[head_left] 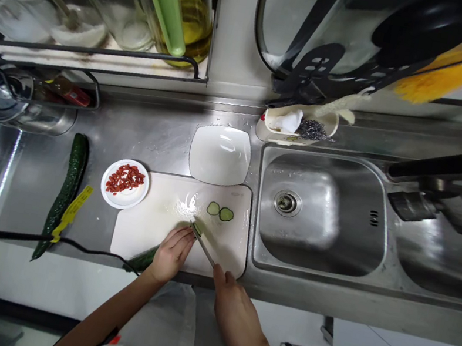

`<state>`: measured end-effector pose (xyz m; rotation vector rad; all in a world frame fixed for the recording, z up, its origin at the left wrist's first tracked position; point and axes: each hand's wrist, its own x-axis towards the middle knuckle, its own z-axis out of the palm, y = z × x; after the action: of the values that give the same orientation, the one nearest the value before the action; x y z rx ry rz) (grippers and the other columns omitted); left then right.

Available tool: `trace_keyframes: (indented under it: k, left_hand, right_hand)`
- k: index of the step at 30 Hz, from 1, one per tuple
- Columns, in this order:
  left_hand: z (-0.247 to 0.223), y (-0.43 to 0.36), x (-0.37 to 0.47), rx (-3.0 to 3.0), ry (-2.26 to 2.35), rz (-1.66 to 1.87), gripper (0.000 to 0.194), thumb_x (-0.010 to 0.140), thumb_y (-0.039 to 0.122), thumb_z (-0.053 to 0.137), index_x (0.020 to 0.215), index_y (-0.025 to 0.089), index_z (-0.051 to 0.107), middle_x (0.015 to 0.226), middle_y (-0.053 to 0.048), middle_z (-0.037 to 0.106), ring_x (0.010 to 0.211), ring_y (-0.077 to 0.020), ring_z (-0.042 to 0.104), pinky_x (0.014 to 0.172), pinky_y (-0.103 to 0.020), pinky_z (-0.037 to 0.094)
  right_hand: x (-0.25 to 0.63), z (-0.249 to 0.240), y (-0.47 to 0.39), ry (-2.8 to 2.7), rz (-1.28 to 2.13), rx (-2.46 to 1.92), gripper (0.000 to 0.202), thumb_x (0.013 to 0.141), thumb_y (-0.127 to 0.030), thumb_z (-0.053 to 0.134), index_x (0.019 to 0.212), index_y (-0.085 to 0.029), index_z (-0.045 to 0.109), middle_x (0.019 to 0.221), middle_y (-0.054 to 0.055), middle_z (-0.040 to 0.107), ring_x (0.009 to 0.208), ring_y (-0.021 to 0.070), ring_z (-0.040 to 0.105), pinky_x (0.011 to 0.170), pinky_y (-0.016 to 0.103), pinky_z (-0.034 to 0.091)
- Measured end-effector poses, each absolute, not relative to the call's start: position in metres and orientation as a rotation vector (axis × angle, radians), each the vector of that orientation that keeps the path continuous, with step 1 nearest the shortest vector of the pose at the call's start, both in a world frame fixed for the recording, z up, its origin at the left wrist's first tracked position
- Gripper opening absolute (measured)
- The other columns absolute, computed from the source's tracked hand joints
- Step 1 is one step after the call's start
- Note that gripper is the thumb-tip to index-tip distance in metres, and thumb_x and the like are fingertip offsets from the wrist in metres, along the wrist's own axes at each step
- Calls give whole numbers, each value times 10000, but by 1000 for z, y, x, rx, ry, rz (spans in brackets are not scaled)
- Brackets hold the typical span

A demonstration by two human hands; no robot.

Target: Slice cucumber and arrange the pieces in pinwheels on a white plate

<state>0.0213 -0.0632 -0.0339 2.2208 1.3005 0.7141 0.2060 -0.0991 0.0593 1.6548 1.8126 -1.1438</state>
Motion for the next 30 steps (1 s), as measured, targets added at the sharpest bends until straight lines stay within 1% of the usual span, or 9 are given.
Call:
trace_keyframes:
  k: [4,8,14,18,23,30]
  left_hand:
    - [-34,-63,21,2214,1305,705,325,855,85,521,1168,159,566,1080,-84,656,1110,-206,573,967,-420,503]
    - [-35,-63,20,2214,1299,703,324,866,97,506,1178,164,564,1086,-85,657,1100,-208,582,961,-429,508]
    - [-36,-64,20,2223,1301,716,326,866,100,510,1178,173,566,1072,-77,664,1085,-203,590,958,-427,510]
    - [-36,-63,20,2225,1306,712,329,860,91,514,1176,165,571,1078,-76,665,1089,-198,589,968,-415,505]
    - [-36,-63,20,2227,1301,705,336,860,89,513,1182,166,567,1083,-77,664,1092,-197,587,971,-414,502]
    - [-36,-64,20,2220,1304,677,341,869,98,501,1195,176,561,1098,-82,661,1098,-209,585,961,-431,505]
  right_hand:
    - [205,55,-99,1839,-1127,1668,454,842,8,272,1193,-170,499,947,96,638,774,175,657,615,220,435]
    - [205,54,-98,1830,-1158,1683,399,853,-14,295,1146,-167,518,926,96,637,782,159,649,612,199,419]
    - [202,51,-92,1816,-1168,1681,413,871,-30,277,1184,-173,506,947,99,634,781,176,643,641,241,446]
    - [201,48,-89,1862,-1118,1668,375,889,-41,288,1146,-174,527,933,97,643,802,162,642,668,214,448]
    - [197,46,-83,1862,-1105,1643,353,892,-44,301,1143,-157,521,934,106,649,802,157,649,647,190,446]
    - [191,36,-79,1887,-1082,1678,362,906,-55,287,1168,-170,508,939,107,653,811,176,658,662,229,470]
